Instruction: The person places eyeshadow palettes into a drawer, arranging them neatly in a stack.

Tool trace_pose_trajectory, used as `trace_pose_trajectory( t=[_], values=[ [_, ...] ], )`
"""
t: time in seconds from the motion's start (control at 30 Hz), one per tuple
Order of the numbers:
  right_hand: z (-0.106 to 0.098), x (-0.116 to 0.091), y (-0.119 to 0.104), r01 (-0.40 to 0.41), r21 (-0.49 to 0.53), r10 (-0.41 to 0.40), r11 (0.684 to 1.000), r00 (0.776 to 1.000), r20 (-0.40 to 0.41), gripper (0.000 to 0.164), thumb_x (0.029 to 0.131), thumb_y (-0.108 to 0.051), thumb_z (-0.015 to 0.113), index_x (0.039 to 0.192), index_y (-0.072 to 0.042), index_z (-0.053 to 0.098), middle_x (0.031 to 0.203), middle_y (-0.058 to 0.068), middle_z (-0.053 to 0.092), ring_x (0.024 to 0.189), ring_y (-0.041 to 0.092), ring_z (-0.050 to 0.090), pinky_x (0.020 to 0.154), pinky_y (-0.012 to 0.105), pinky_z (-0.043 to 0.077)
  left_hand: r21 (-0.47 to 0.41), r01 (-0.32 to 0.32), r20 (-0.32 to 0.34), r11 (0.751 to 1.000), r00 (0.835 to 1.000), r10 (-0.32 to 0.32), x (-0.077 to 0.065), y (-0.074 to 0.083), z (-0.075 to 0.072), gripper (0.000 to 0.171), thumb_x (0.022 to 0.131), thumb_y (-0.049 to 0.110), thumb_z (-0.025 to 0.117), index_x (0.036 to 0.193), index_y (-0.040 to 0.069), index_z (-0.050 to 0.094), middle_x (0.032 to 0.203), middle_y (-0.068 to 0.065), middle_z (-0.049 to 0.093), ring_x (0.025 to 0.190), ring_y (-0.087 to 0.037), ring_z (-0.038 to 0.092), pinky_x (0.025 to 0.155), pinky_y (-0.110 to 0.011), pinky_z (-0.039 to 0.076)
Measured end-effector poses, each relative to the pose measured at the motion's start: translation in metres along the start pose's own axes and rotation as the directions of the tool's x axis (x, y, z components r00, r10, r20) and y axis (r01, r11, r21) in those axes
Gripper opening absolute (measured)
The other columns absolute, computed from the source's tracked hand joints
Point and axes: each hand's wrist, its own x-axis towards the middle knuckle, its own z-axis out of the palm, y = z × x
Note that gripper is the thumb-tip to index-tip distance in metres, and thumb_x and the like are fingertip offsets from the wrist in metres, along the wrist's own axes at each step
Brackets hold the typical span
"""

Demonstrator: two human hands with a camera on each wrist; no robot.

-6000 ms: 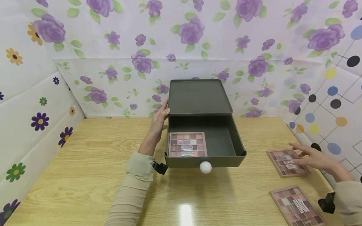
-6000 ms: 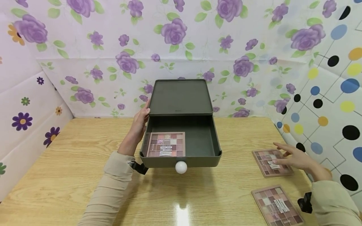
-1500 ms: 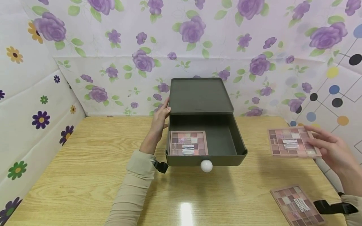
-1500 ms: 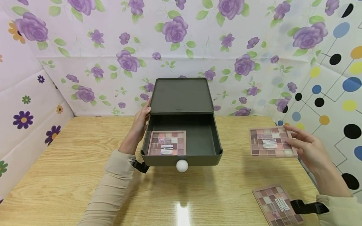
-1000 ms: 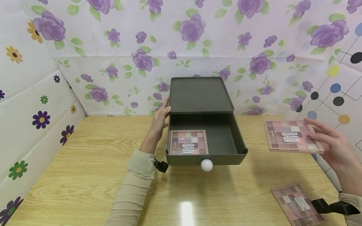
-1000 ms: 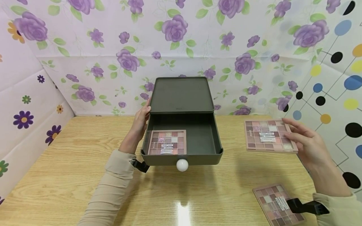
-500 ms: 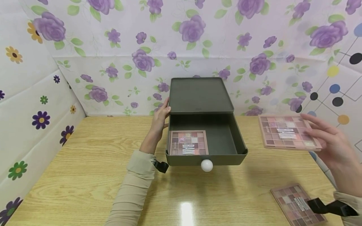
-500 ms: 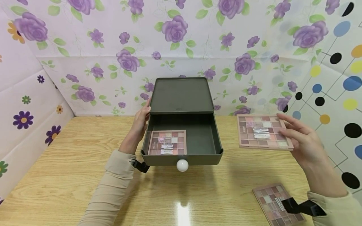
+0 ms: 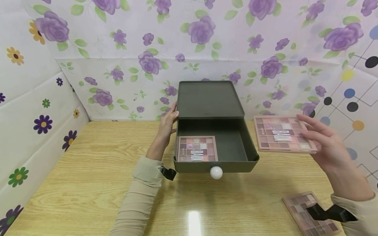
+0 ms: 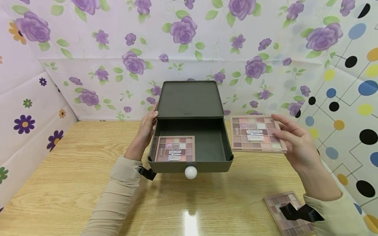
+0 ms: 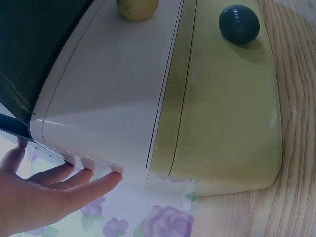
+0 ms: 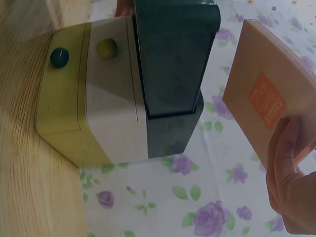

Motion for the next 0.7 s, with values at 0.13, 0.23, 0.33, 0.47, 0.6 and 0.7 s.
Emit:
trace_pose_trajectory(
  t=[0.13,0.23,0.33,0.47,0.6,0.7],
  values=[
    [0.012,0.005,0.006,0.025,-0.021,-0.023,0.999,0.998,0.065,0.047,0.092,0.011,0.029,0.129,-0.006,0.052,0.121,0.011,0.051,0.094,0.023,0.062,0.072,0.029,0.051,-0.010,0.006,-0.002,1.000,1.000,-0.006,0.009,-0.013,-0.004,0.060,0.086,0.034,0.041,0.144,0.028,0.027,0.147,-0.006,0.026,0.130,-0.033,0.030,0.091,-0.060,0.032],
    [0.020,0.009,0.009,0.037,-0.043,-0.032,0.998,0.994,0.102,0.047,0.091,0.012,0.029,0.128,-0.006,0.052,0.119,0.011,0.051,0.093,0.022,0.062,0.072,0.028,0.051,-0.018,0.006,-0.014,1.000,1.000,-0.006,0.012,-0.019,-0.006,0.059,0.085,0.037,0.043,0.143,0.032,0.030,0.147,-0.003,0.026,0.129,-0.032,0.030,0.091,-0.061,0.031],
    [0.027,0.013,0.013,0.044,-0.074,-0.037,0.996,0.995,0.092,0.046,0.091,0.012,0.032,0.127,-0.006,0.054,0.118,0.011,0.052,0.093,0.021,0.062,0.072,0.028,0.051,-0.020,0.003,-0.027,1.000,1.000,-0.004,0.012,-0.021,-0.006,0.059,0.084,0.040,0.044,0.142,0.033,0.031,0.147,-0.001,0.027,0.129,-0.032,0.031,0.091,-0.061,0.031],
    [0.035,0.016,0.018,0.031,-0.122,-0.027,0.992,0.999,0.034,0.045,0.090,0.011,0.037,0.127,-0.008,0.055,0.116,0.009,0.054,0.093,0.019,0.061,0.073,0.027,0.051,-0.007,0.002,-0.034,1.000,0.999,-0.003,0.012,-0.021,-0.005,0.062,0.082,0.042,0.045,0.142,0.033,0.031,0.146,-0.002,0.028,0.128,-0.033,0.032,0.090,-0.062,0.032],
    [0.042,0.019,0.023,0.006,-0.131,-0.007,0.991,1.000,-0.010,0.043,0.090,0.010,0.040,0.126,-0.009,0.056,0.116,0.009,0.054,0.093,0.019,0.061,0.073,0.028,0.050,0.004,0.005,-0.037,1.000,0.999,-0.005,0.012,-0.020,-0.005,0.064,0.081,0.043,0.045,0.142,0.032,0.031,0.146,-0.003,0.028,0.128,-0.034,0.031,0.089,-0.063,0.031],
    [0.046,0.022,0.026,0.003,-0.162,-0.004,0.987,1.000,-0.006,0.043,0.090,0.009,0.041,0.126,-0.010,0.056,0.116,0.008,0.053,0.092,0.018,0.061,0.073,0.027,0.050,0.008,0.008,-0.037,1.000,0.999,-0.008,0.012,-0.020,-0.005,0.064,0.081,0.043,0.045,0.143,0.032,0.031,0.146,-0.002,0.028,0.128,-0.034,0.031,0.089,-0.063,0.031]
  ],
)
